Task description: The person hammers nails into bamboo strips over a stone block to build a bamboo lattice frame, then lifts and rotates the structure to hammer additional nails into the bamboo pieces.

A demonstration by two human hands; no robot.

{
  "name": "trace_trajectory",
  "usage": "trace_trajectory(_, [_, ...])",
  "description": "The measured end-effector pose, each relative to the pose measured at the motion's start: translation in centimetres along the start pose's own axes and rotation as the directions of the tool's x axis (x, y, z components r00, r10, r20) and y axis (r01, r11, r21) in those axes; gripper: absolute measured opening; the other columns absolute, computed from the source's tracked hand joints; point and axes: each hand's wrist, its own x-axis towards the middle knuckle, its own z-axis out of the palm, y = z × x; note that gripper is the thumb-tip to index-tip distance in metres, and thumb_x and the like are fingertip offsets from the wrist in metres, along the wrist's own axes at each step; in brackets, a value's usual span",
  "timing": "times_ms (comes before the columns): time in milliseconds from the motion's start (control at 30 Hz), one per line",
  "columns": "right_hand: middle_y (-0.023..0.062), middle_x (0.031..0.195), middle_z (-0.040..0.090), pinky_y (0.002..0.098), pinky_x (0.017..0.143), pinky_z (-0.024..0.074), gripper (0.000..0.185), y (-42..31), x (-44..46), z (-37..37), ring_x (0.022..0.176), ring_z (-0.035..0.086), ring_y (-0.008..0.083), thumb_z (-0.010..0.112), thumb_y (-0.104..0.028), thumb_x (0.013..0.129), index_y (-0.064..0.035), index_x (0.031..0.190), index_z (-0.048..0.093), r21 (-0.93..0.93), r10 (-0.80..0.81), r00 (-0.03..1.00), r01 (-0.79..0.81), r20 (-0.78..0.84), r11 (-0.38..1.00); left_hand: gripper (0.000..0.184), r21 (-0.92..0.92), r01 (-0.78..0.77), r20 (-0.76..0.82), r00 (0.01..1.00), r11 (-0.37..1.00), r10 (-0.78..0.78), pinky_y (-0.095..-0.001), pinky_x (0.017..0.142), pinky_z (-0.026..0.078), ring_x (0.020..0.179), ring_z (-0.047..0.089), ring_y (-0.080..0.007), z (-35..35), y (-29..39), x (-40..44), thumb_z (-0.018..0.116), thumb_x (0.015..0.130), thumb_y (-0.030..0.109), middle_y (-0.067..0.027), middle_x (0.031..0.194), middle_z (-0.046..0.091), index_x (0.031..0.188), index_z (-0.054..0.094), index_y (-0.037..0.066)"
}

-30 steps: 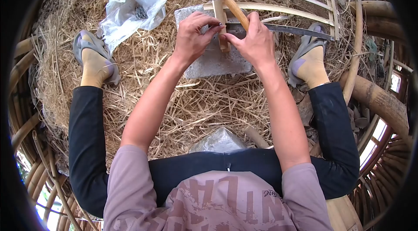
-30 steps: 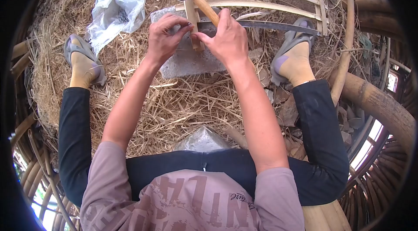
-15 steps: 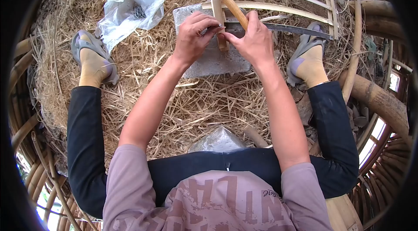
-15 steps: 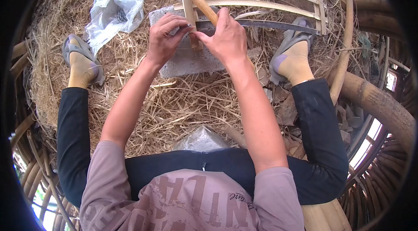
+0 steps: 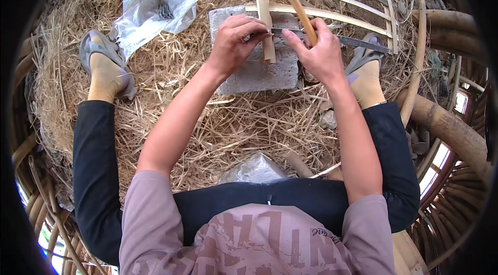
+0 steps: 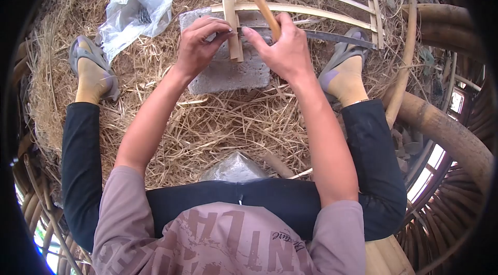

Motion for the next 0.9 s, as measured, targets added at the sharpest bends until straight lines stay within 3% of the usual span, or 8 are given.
trace_trajectory(133, [0.0104, 0.064, 0.058, 0.0394, 0.057, 0.0482, 0.06, 1.4, -0.7, 0.1, 0.058, 0.06, 0.0235, 0.083, -0.053, 0.08, 0.0, 0.094, 0.057, -0.053, -0.066, 0.987, 0.059, -0.144, 0.997, 0.014, -0.063, 0.024, 0.001, 1.0, 0.998, -0.024, -0.0341, 0.078, 0.057, 0.089, 0.072, -0.0227, 0.4, -0.3, 0.0, 0.079, 0.08, 0.002, -0.0074, 0.096, 0.076, 0.093, 0.075, 0.003])
trace_trajectory(367, [0.0052, 0.063, 0.056, 0.034, 0.054, 0.0471, 0.056, 1.8, -1.4, 2.0, 0.056, 0.057, 0.018, 0.085, -0.048, 0.08, -0.0014, 0.092, 0.056, 0.063, 0.018, 0.97, -0.002, -0.243, 0.998, 0.013, -0.038, -0.029, -0.046, 0.999, 0.999, 0.027, -0.0383, 0.077, 0.055, 0.083, 0.07, -0.0245, 0.5, -0.5, -0.3, 0.081, 0.08, 0.009, -0.0055, 0.09, 0.075, 0.091, 0.074, 0.007])
trace_trajectory(467, [0.0049, 0.065, 0.055, 0.0337, 0.055, 0.048, 0.06, 2.0, -1.8, 2.9, 0.057, 0.057, 0.0171, 0.088, -0.05, 0.077, -0.0025, 0.089, 0.054, 0.091, -0.015, 0.964, 0.04, -0.264, 0.995, 0.012, -0.049, -0.031, -0.061, 0.998, 0.998, 0.028, -0.0381, 0.077, 0.055, 0.083, 0.07, -0.0251, 0.7, -0.5, -0.1, 0.08, 0.08, 0.009, -0.006, 0.09, 0.074, 0.091, 0.074, 0.007])
trace_trajectory(500, [0.0054, 0.07, 0.056, 0.0332, 0.057, 0.0492, 0.068, 1.7, -2.0, 2.9, 0.06, 0.056, 0.0163, 0.092, -0.054, 0.07, -0.0035, 0.089, 0.051, 0.061, 0.024, 0.971, -0.01, -0.239, 0.998, 0.012, -0.047, -0.033, -0.065, 0.997, 0.998, 0.03, -0.0381, 0.077, 0.055, 0.084, 0.07, -0.0253, 0.6, -0.5, -0.2, 0.08, 0.08, 0.009, -0.0062, 0.09, 0.074, 0.09, 0.074, 0.007])
trace_trajectory(600, [0.0067, 0.074, 0.057, 0.0332, 0.059, 0.0508, 0.076, 1.6, -2.4, 3.8, 0.064, 0.057, 0.0169, 0.094, -0.059, 0.064, -0.0035, 0.091, 0.049, 0.056, 0.055, 0.977, -0.044, -0.204, 0.997, 0.013, -0.046, -0.021, -0.053, 0.998, 0.999, 0.019, -0.0383, 0.077, 0.055, 0.084, 0.071, -0.0258, 0.6, -0.7, -0.2, 0.08, 0.081, 0.009, -0.0067, 0.09, 0.074, 0.092, 0.075, 0.007])
trace_trajectory(733, [0.0105, 0.08, 0.061, 0.0362, 0.066, 0.0542, 0.089, 1.5, -2.7, 5.2, 0.07, 0.062, 0.0228, 0.095, -0.064, 0.057, 0.0011, 0.101, 0.051, 0.022, 0.083, 0.98, -0.08, -0.181, 0.997, 0.014, -0.115, 0.028, -0.051, 0.998, 0.993, -0.034, -0.0385, 0.075, 0.056, 0.083, 0.071, -0.0278, 0.5, -0.6, -0.3, 0.079, 0.082, 0.007, -0.0083, 0.091, 0.073, 0.094, 0.074, 0.006])
trace_trajectory(767, [0.0147, 0.084, 0.065, 0.0399, 0.07, 0.0558, 0.093, 2.0, -2.5, 5.5, 0.075, 0.067, 0.028, 0.093, -0.066, 0.058, 0.0037, 0.104, 0.052, 0.03, 0.083, 0.983, -0.079, -0.163, 0.996, 0.014, -0.143, 0.05, -0.041, 0.998, 0.988, -0.056, -0.0387, 0.074, 0.056, 0.083, 0.071, -0.0282, 0.5, -0.5, -0.3, 0.078, 0.082, 0.007, -0.0088, 0.091, 0.073, 0.095, 0.074, 0.005])
trace_trajectory(900, [0.0187, 0.082, 0.066, 0.0431, 0.072, 0.0564, 0.091, 1.3, -2.7, 5.2, 0.076, 0.069, 0.0344, 0.086, -0.071, 0.065, 0.005, 0.105, 0.053, 0.013, 0.097, 0.975, -0.097, -0.2, 0.995, 0.013, -0.221, 0.126, -0.004, 0.992, 0.967, -0.13, -0.0379, 0.073, 0.057, 0.082, 0.07, -0.0291, 0.7, -0.1, -0.3, 0.077, 0.083, 0.005, -0.0106, 0.09, 0.072, 0.095, 0.073, 0.003])
